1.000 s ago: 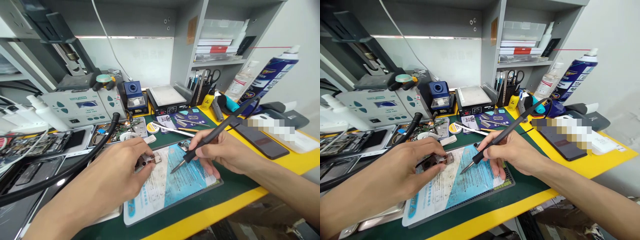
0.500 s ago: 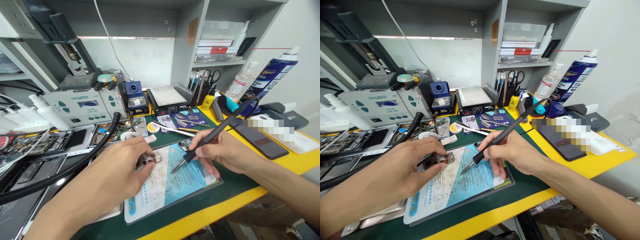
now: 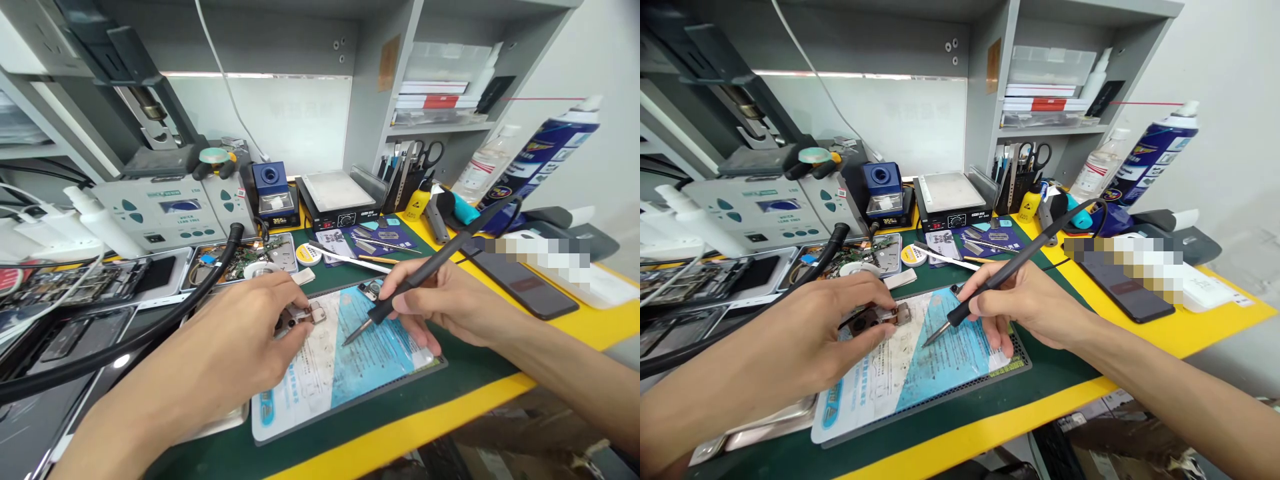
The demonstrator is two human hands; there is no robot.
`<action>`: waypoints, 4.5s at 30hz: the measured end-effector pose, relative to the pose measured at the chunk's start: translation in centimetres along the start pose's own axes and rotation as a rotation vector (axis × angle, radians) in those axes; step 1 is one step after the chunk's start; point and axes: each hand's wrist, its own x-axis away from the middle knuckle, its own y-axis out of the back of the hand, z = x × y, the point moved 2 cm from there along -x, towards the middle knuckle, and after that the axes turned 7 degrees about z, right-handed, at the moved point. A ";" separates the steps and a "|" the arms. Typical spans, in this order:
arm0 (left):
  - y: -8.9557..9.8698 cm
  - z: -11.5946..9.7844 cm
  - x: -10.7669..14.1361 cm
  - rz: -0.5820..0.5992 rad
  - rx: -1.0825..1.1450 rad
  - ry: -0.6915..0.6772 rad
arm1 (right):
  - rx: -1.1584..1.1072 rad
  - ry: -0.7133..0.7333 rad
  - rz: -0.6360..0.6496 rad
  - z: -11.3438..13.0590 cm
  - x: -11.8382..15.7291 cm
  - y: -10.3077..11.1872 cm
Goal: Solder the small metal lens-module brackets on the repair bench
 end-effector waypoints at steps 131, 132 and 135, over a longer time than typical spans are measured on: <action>0.1 -0.2 0.2 0.011 -0.024 -0.022 | -0.018 0.016 -0.012 -0.5 0.1 0.4; 0.1 -0.2 0.2 0.012 -0.025 -0.022 | -0.016 0.016 -0.012 -0.5 0.1 0.4; 0.0 -0.2 0.3 0.014 -0.026 -0.029 | -0.019 0.012 -0.011 -0.4 0.0 0.4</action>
